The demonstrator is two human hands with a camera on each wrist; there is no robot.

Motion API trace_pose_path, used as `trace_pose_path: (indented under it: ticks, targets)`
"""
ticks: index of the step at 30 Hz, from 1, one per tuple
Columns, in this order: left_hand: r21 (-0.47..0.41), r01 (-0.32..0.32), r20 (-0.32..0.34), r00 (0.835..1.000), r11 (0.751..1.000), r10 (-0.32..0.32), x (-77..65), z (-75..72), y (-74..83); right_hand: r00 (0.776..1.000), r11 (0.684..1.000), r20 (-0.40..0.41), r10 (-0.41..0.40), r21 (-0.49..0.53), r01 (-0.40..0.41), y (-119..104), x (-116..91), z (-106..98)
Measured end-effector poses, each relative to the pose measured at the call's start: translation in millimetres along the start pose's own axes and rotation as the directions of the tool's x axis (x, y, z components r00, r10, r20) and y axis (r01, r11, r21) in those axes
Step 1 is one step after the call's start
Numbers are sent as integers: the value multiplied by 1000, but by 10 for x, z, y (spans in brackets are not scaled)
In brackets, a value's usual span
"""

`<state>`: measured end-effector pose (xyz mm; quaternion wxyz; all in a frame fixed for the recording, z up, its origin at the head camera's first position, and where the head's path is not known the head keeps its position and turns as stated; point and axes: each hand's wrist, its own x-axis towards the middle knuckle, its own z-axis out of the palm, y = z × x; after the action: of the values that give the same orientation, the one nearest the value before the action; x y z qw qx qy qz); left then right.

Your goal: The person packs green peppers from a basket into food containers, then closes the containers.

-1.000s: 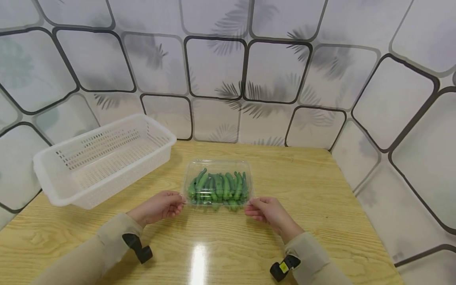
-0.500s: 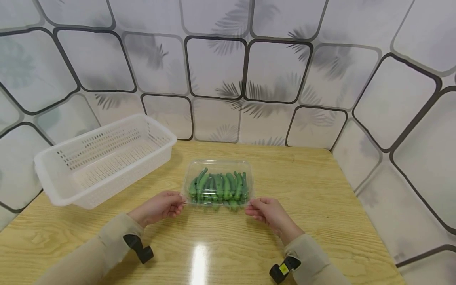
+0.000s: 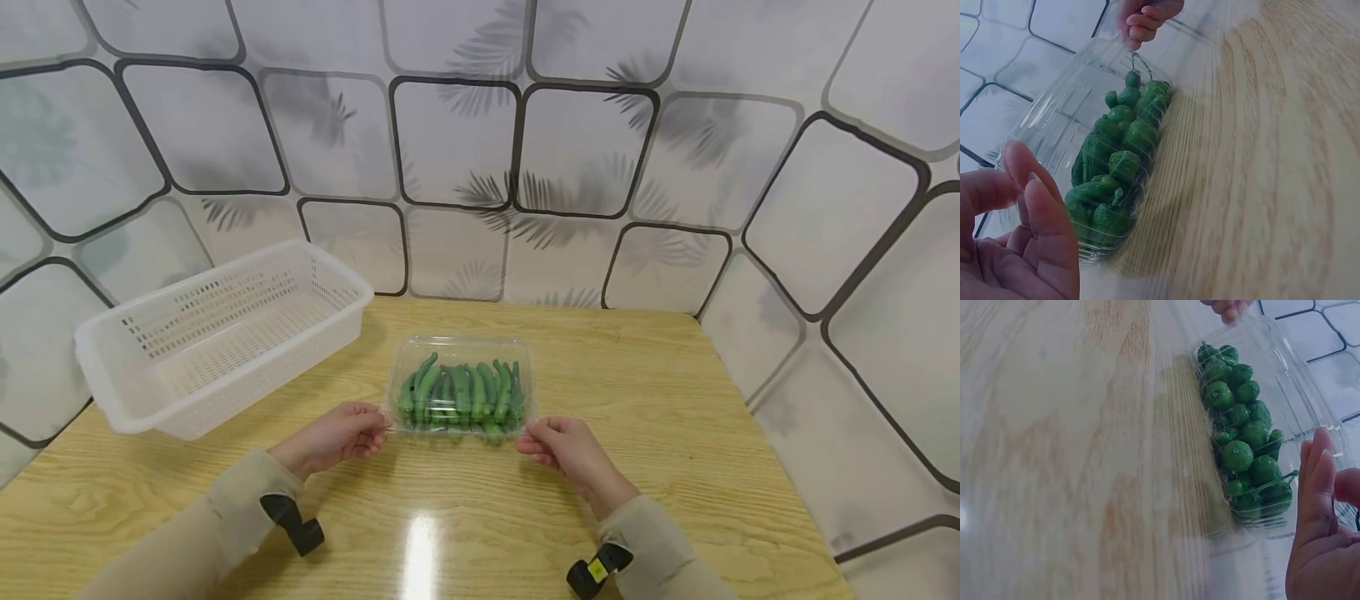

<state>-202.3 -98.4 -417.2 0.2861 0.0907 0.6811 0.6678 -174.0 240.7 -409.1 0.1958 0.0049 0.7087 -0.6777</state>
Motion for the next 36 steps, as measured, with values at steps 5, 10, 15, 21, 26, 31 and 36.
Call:
trace_pose_path:
  ticks: [5, 10, 15, 21, 26, 31, 36]
  targets:
    - [-4, -3, -2, 1000, 1000, 3, -5, 7, 5, 999, 1000, -49, 5, 10, -5, 6, 10, 36]
    - [-1, 5, 1, 1000, 1000, -5, -17, -4, -5, 999, 1000, -54, 4, 5, -4, 13, 14, 46]
    - [33, 12, -27, 1000, 999, -11, -39, -8, -2, 1000, 1000, -13, -6, -4, 6, 1, 9, 36]
    - [81, 13, -39, 999, 997, -10, -71, 27, 40, 1000, 1000, 6, 1, -14, -1, -18, -14, 25]
    - [110, 0, -33, 999, 994, 3, -94, 40, 46, 1000, 1000, 14, 1, -16, -1, -12, -13, 16]
    - [138, -3, -20, 1000, 990, 5, -94, 35, 29, 1000, 1000, 24, 6, -10, -6, 8, -18, 13]
    - [187, -4, -68, 998, 982, 17, -91, 34, 36, 1000, 999, 25, -9, -45, 10, -19, -15, 1]
